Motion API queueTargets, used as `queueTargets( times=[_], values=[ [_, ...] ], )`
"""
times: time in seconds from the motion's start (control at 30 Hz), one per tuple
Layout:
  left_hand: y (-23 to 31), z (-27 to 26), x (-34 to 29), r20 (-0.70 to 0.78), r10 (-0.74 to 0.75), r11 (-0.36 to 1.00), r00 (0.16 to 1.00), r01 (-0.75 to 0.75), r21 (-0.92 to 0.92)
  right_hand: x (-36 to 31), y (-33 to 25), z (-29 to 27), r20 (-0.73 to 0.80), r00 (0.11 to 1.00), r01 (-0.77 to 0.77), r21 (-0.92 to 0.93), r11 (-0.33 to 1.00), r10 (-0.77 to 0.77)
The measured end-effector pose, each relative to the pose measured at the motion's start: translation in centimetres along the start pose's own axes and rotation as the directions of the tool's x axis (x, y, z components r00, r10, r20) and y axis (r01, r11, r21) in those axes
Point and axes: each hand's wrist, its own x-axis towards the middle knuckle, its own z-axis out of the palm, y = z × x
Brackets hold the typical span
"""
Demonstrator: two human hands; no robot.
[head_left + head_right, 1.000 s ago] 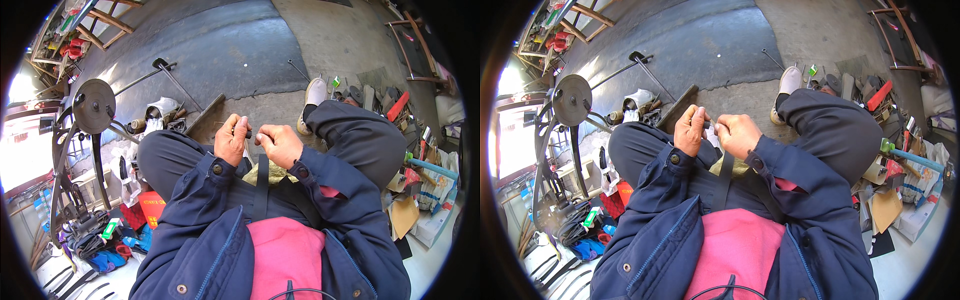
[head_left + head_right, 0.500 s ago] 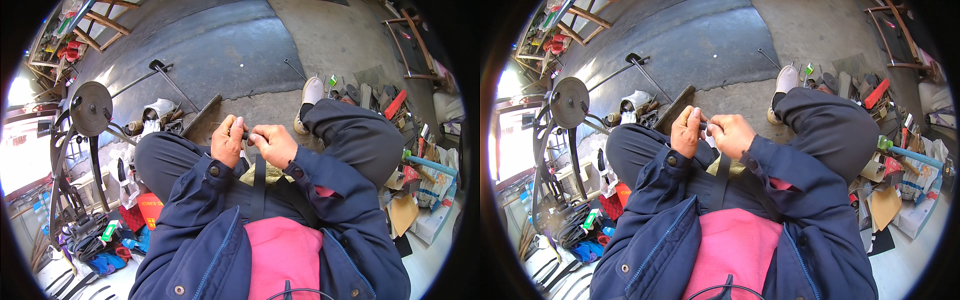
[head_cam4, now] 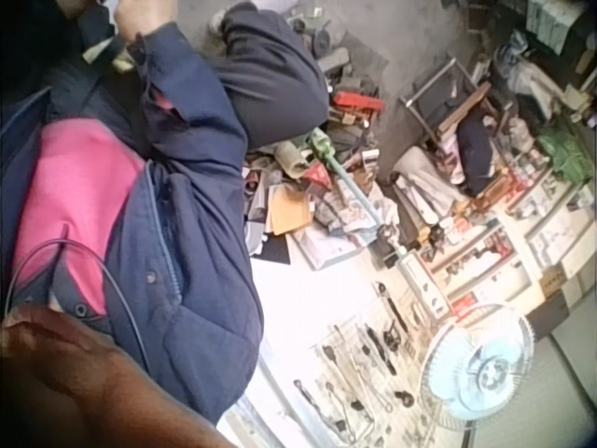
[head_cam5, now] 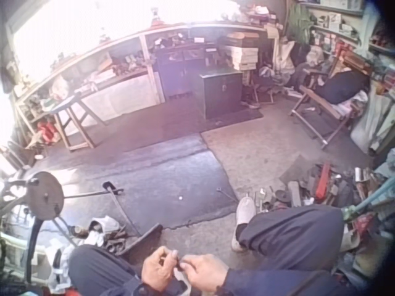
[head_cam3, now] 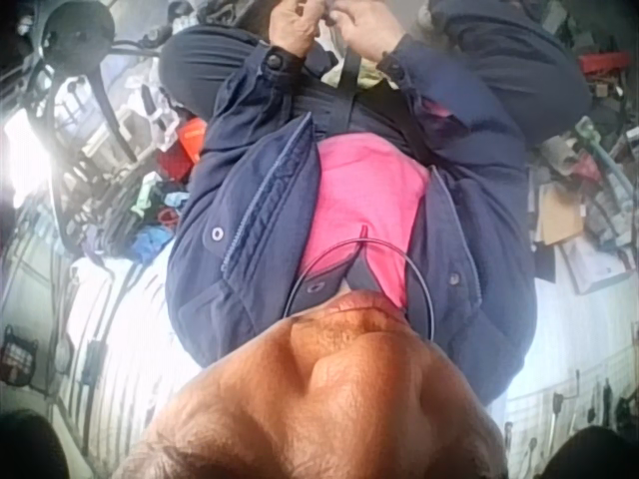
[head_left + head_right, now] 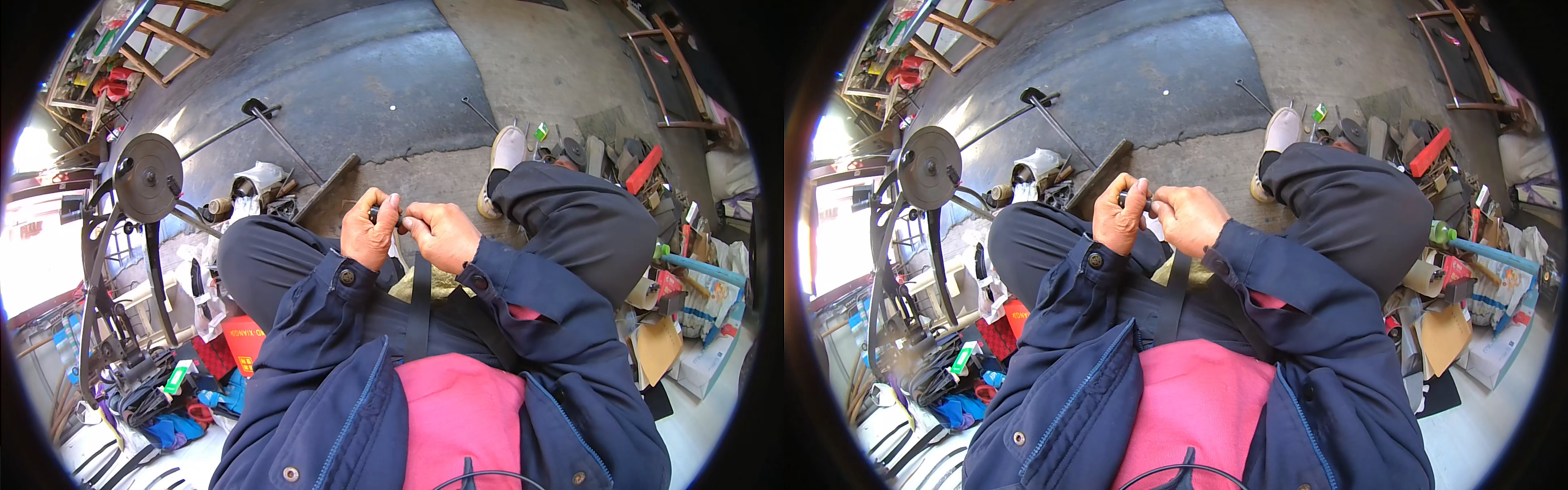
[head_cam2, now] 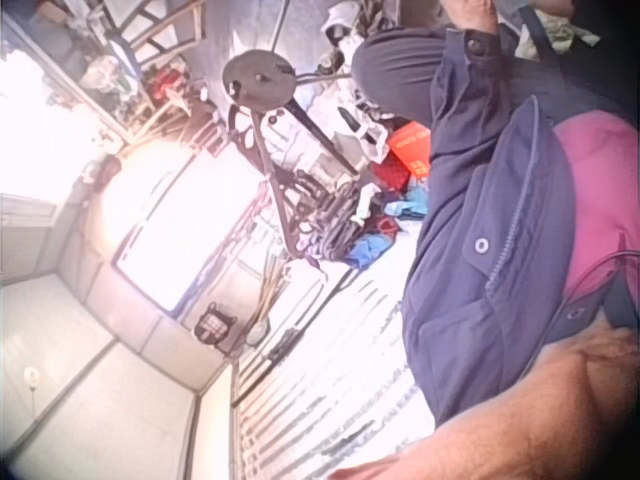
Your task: The person sits on the floor and handles small cylindrical electronic components, using a screwdriver to unscrew and separate parts. They rotate and inspect the components, then reassemble them with the screwdriver.
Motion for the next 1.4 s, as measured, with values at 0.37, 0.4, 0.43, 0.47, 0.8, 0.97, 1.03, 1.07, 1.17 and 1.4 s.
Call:
queueTargets(
  times=[0.37,0.4,0.43,0.47,0.8,0.97,1.03,1.07,1.17,1.4],
  values=[
    [0.4,0.4,0.0,0.006,-0.065,0.995,0.998,0.065,-0.07,-0.7,-1.2,-1.0,0.033,0.997,-0.064,-0.162,0.985,0.071],
    [0.3,0.2,0.0,0.023,-0.069,0.996,0.997,0.07,-0.053,-0.7,-1.2,-1.0,0.038,0.996,-0.068,-0.164,0.984,0.075],
    [0.3,0.0,0.0,0.034,-0.085,0.996,0.996,0.086,-0.028,-0.7,-1.2,-1.0,0.039,0.996,-0.069,-0.147,0.987,0.075],
    [0.3,-0.1,-0.1,0.038,-0.068,0.997,0.997,0.07,-0.044,-0.7,-1.1,-1.0,0.04,0.996,-0.069,-0.129,0.989,0.075],
    [0.2,0.0,-0.2,0.117,-0.093,0.983,0.989,0.109,-0.144,-0.3,0.4,-0.9,0.173,0.981,-0.106,0.085,0.991,0.09],
    [0.1,0.1,-0.2,0.072,-0.034,0.996,0.997,0.04,-0.077,-0.3,0.4,-0.2,0.069,0.998,-0.006,-0.065,0.998,0.011],
    [0.4,-0.4,-0.1,0.036,-0.072,0.996,0.997,0.073,-0.043,-0.6,0.5,-0.2,0.061,0.998,0.008,-0.132,0.991,0.0],
    [0.6,-0.7,-0.1,0.026,-0.1,0.995,0.995,0.1,-0.02,-0.9,0.7,-0.4,0.044,0.999,0.037,-0.167,0.985,-0.03],
    [1.3,-2.7,1.0,-0.153,-0.133,0.917,0.979,0.063,-0.394,-1.6,1.1,-1.0,0.032,0.999,0.017,-0.14,0.99,-0.013],
    [1.2,-2.5,0.4,0.319,-0.175,0.508,0.931,0.363,-0.781,-0.9,0.2,-1.0,-0.09,0.996,0.011,0.168,0.986,0.005]
  ],
)
